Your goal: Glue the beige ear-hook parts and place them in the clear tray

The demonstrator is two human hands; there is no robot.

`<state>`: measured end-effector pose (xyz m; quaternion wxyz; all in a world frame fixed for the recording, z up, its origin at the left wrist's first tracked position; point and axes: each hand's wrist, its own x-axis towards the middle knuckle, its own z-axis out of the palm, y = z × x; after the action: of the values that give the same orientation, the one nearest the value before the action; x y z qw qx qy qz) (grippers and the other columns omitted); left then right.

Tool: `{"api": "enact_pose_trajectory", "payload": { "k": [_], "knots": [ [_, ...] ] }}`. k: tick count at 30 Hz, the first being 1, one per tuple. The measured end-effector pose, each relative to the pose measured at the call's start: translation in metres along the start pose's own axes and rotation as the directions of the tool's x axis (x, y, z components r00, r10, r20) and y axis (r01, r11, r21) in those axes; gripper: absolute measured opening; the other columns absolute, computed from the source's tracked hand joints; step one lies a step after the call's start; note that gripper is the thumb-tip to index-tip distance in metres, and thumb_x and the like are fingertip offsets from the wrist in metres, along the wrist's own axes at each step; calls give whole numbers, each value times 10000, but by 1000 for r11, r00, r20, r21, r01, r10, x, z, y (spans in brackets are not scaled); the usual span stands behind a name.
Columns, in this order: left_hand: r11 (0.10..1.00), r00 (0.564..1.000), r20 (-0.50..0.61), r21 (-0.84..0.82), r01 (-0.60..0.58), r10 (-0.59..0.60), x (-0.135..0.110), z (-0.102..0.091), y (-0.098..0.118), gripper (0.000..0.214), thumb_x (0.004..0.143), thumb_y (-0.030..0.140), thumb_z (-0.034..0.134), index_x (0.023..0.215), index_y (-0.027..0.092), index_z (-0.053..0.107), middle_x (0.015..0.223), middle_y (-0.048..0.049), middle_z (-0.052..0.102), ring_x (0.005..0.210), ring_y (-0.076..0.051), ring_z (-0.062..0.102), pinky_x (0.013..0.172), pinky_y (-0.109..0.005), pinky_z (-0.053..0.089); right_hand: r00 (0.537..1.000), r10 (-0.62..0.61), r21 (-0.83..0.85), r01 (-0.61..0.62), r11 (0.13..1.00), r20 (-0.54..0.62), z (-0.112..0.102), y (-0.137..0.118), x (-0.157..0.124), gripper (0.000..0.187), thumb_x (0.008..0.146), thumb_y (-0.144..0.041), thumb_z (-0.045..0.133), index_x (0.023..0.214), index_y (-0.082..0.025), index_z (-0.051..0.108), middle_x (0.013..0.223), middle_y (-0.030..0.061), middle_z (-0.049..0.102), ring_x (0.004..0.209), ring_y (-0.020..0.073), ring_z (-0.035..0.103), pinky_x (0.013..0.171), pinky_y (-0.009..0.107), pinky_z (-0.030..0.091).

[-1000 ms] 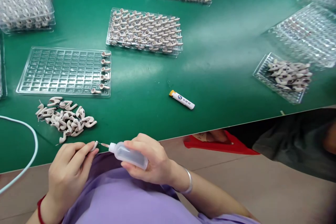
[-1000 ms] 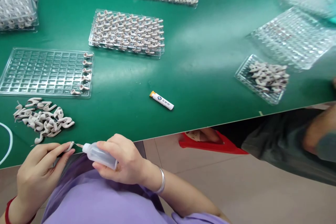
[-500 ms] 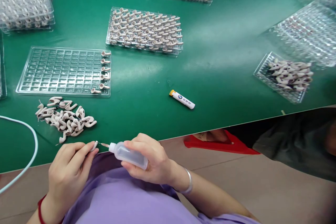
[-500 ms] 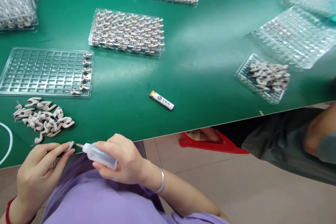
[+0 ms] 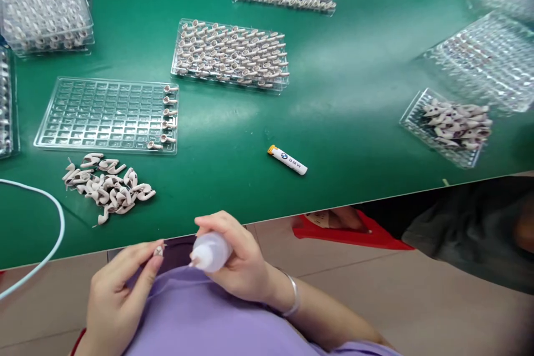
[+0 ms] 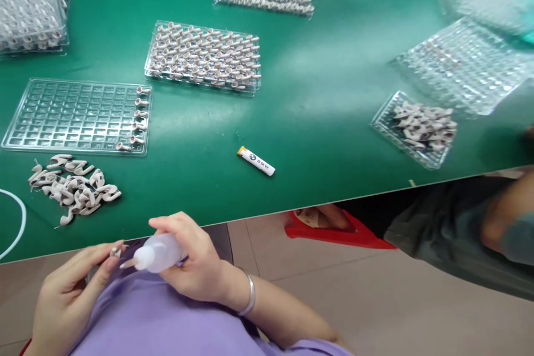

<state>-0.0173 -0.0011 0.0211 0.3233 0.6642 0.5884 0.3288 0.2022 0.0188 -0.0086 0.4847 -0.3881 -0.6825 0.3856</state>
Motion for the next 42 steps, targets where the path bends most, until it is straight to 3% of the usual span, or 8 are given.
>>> {"api": "enact_pose_trajectory", "payload": {
  "k": [2, 5, 7, 11, 18, 27, 37, 42],
  "knots": [
    [947, 959, 133, -172, 271, -250, -4, 4, 2, 177, 821, 364, 700, 853, 220, 797, 802, -54, 776, 702, -192, 724, 622, -222, 566, 996, -92, -82, 92, 992, 4, 11, 1, -2, 433, 826, -93, 621, 1240, -186, 536, 944, 77, 641, 829, 180, 614, 690, 290, 537],
    [747, 789, 343, -281, 603, -509, -5, 11, -3, 336, 783, 493, 706, 850, 180, 807, 730, -78, 759, 633, -202, 686, 555, -241, 548, 980, -199, -272, 187, 944, -19, 25, 4, -4, 252, 865, -105, 583, 1101, -195, 583, 874, 58, 634, 766, 178, 588, 685, 322, 497],
    [657, 714, 400, -295, 694, -575, -5, 14, -8, 390, 766, 528, 710, 877, 166, 806, 728, -79, 747, 630, -191, 656, 544, -238, 531, 973, -229, -371, 203, 906, -25, 30, 6, -4, 152, 875, -120, 574, 1006, -196, 592, 811, 41, 632, 734, 180, 571, 690, 341, 452],
    [583, 660, 418, -314, 749, -624, -3, 20, -16, 429, 738, 557, 722, 878, 160, 803, 682, -67, 712, 623, -182, 611, 496, -228, 489, 973, -230, -432, 200, 880, -19, 32, 9, -5, 139, 872, -106, 548, 963, -202, 590, 798, 32, 638, 738, 180, 563, 715, 346, 409],
    [590, 683, 418, -347, 729, -599, -2, 23, -15, 397, 735, 539, 731, 845, 165, 802, 617, -43, 668, 537, -143, 538, 451, -216, 449, 978, -208, -438, 175, 882, -27, 34, 12, -8, 122, 875, -119, 554, 956, -203, 591, 802, 33, 645, 752, 177, 555, 727, 343, 406],
    [635, 713, 370, -327, 700, -595, 0, 23, -11, 377, 735, 522, 731, 837, 166, 805, 660, -57, 703, 577, -169, 582, 454, -220, 463, 980, -198, -436, 169, 884, -23, 34, 12, -8, 128, 863, -124, 554, 948, -210, 598, 810, 28, 639, 765, 181, 561, 732, 344, 405],
    [640, 735, 240, -371, 673, -634, -2, 35, -10, 352, 714, 505, 758, 827, 176, 811, 647, -53, 719, 638, -191, 641, 537, -235, 528, 975, -222, -445, 188, 875, -25, 33, 15, -9, 155, 867, -97, 539, 972, -200, 588, 823, 48, 624, 752, 191, 560, 714, 356, 429],
    [684, 775, 306, -365, 631, -553, 3, 29, -5, 318, 730, 483, 745, 816, 184, 809, 749, -78, 765, 631, -192, 667, 529, -234, 533, 974, -226, -410, 218, 886, 28, 24, 13, -5, 168, 887, -90, 536, 1010, -196, 581, 833, 58, 620, 753, 186, 570, 698, 348, 484]
  ]
}}
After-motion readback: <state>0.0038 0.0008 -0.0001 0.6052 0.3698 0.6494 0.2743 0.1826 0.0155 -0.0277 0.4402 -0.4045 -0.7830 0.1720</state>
